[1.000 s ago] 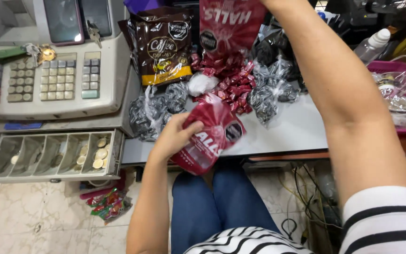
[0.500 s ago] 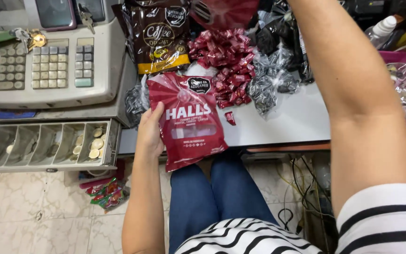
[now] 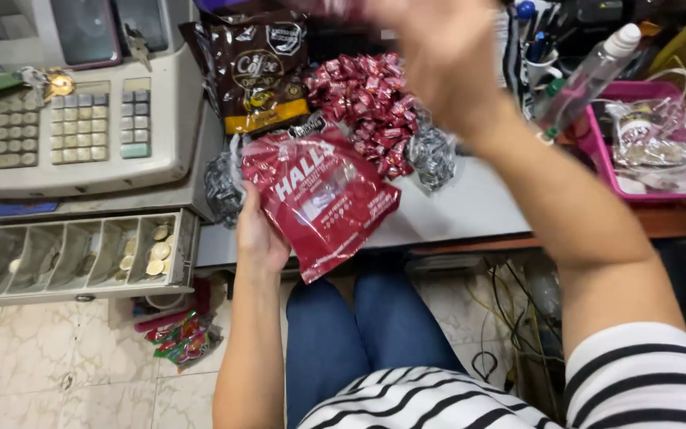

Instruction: Packaging small wrapped candies into plastic bags at a checkout counter.

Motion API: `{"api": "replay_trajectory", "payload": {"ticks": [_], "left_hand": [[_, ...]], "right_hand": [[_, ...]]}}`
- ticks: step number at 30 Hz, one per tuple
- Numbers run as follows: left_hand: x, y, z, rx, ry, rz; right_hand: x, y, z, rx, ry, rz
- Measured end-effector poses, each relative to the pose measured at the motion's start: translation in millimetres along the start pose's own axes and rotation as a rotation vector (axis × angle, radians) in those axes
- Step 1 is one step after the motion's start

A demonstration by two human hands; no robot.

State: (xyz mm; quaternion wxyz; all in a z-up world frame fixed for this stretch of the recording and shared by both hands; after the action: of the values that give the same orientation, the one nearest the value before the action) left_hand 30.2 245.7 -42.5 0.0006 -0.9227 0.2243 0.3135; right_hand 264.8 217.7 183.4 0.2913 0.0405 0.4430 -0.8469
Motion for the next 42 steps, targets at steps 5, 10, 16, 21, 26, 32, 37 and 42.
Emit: {"api": "replay_trajectory", "payload": {"ticks": [5,10,16,21,26,32,37,42], "left_hand": [[4,17,-36,0.062,0.021,-0.056],[20,13,2,-0.131,-0.116,-0.181],[14,27,6,-0.151,-0.219,-0.15],[3,37,8,-0.15,-0.252,-0.19],[4,31,5,-0.16,-0.224,-0.234],[34,18,8,0.195,0.112,-0.169],[32,35,-5,0.063,-0.462,-0.191],[23,59,10,0.126,-0.473,-0.257]], "right_hand": [[131,69,-22,0.254,-0.231,0.361],[66,94,-41,0.288,-0.71,-0.153],[-134,219,-147,0.731,-0.142,-1.056],[-158,206,-137,0.556,-0.211,-0.961],[-92,137,-13,0.04,-0.397,-0.581],[103,86,17,0.418,-0.603,0.194],[179,113,-18,0.56,-0.622,0.401],[207,103,-15,0.578,-0.748,0.462]]}}
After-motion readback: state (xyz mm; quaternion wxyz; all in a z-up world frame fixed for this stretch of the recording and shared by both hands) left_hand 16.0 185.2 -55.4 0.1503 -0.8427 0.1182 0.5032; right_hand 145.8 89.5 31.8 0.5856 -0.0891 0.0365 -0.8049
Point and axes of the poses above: each hand's wrist, its own y-axis away from the middle knuckle, its own z-axis out of the back of the hand, x = y × z, the point moved 6 cm from there along -y, towards the middle knuckle, and after that the axes turned 14 degrees about x, right-handed, at the moved point
